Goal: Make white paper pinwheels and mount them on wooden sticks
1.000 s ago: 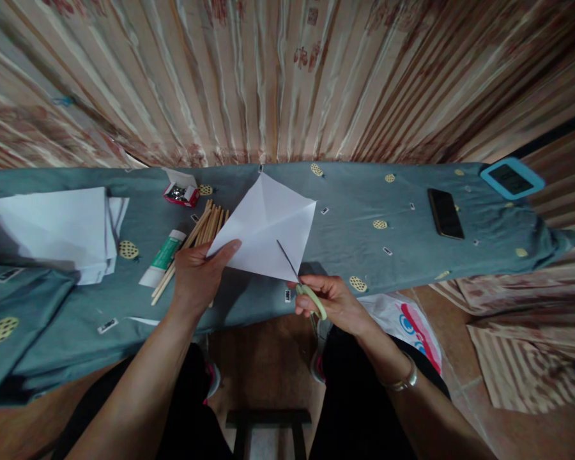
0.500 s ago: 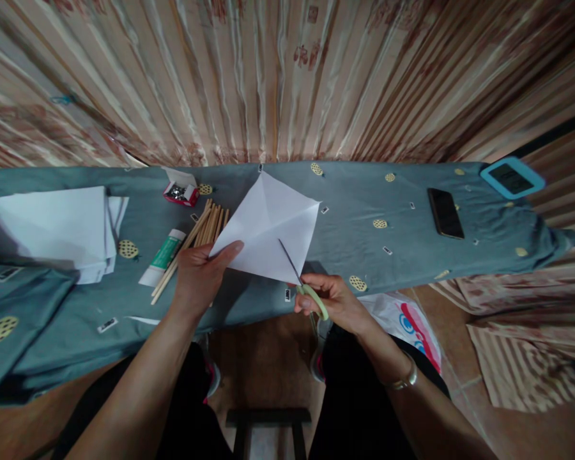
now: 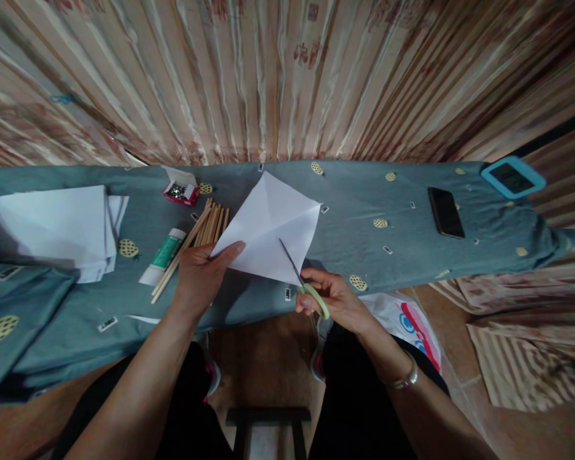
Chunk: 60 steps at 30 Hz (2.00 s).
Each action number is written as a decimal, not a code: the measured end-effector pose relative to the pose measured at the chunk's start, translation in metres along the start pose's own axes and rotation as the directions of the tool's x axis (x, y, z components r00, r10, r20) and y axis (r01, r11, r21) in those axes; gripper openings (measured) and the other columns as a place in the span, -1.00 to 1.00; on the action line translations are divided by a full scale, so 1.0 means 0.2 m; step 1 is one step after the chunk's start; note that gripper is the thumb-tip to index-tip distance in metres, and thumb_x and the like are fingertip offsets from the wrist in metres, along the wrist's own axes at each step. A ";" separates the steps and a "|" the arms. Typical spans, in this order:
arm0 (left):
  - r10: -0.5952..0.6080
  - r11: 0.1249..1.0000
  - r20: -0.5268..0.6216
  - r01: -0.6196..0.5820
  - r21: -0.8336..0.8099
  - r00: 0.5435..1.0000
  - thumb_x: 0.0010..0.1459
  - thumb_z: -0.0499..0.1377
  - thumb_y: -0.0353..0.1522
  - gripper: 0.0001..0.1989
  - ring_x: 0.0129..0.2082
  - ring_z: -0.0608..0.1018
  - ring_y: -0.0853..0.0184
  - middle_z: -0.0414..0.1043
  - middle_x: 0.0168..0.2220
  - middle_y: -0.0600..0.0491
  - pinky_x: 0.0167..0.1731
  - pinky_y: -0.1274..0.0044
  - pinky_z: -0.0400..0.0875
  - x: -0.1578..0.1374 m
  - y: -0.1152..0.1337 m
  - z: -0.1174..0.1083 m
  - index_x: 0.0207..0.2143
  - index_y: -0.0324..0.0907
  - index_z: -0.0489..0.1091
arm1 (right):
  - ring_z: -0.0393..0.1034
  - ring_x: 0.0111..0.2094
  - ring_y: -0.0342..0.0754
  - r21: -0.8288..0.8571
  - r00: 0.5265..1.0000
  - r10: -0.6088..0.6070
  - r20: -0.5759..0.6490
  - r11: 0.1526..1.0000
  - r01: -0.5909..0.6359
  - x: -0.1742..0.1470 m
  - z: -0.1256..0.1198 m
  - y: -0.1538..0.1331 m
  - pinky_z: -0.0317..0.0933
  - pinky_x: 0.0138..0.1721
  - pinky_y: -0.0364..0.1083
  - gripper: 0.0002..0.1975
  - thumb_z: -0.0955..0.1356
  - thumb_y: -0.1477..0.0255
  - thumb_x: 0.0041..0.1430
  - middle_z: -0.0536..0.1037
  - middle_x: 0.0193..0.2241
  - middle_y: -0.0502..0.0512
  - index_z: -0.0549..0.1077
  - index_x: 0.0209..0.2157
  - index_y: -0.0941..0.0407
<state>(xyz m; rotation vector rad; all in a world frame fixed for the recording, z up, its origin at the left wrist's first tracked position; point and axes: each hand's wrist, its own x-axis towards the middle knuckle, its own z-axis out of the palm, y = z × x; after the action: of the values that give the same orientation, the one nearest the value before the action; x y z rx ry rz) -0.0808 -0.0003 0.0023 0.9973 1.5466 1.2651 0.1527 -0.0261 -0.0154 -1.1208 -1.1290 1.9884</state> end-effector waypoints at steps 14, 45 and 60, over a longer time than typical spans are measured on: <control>-0.022 0.999 0.012 0.021 0.024 1.000 -0.10 0.37 -0.29 -0.86 -0.32 0.62 0.19 0.64 -0.36 0.06 -0.25 0.40 0.56 -0.01 0.02 0.00 -0.42 -0.11 0.62 | 0.41 -0.61 -0.26 0.013 1.000 0.011 -0.020 1.000 -0.011 0.00 0.01 -0.02 0.29 -0.56 -0.25 -0.45 0.60 0.22 -0.21 0.56 -0.58 -0.11 0.43 -0.20 0.11; -0.006 1.000 -0.036 0.006 -0.012 0.999 -0.13 0.39 -0.25 -0.79 -0.32 0.62 0.21 0.63 -0.35 0.04 -0.22 0.39 0.56 0.01 -0.01 0.00 -0.39 -0.14 0.61 | 0.42 -0.53 -0.24 -0.047 0.998 -0.005 0.063 0.999 0.008 -0.01 0.01 -0.02 0.32 -0.48 -0.22 -0.44 0.56 0.13 -0.14 0.57 -0.49 -0.04 0.45 -0.15 0.11; -0.117 0.991 0.099 0.109 0.075 0.988 -0.26 0.42 -0.14 -0.62 -0.39 0.60 0.20 0.63 -0.39 0.00 -0.29 0.38 0.50 0.03 -0.02 -0.04 -0.39 -0.21 0.62 | 0.51 -0.32 -0.07 -0.318 0.754 -0.455 -0.474 0.887 0.336 -0.07 -0.28 -0.17 0.36 -0.27 -0.09 -0.48 0.59 0.20 -0.19 0.62 -0.37 0.00 0.50 -0.16 0.05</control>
<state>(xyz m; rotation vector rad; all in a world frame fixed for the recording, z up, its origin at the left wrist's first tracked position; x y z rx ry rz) -0.0900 0.0035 -0.0013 0.9886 1.5533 1.0721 0.2113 0.0011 0.0027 -1.3060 -1.1636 1.1326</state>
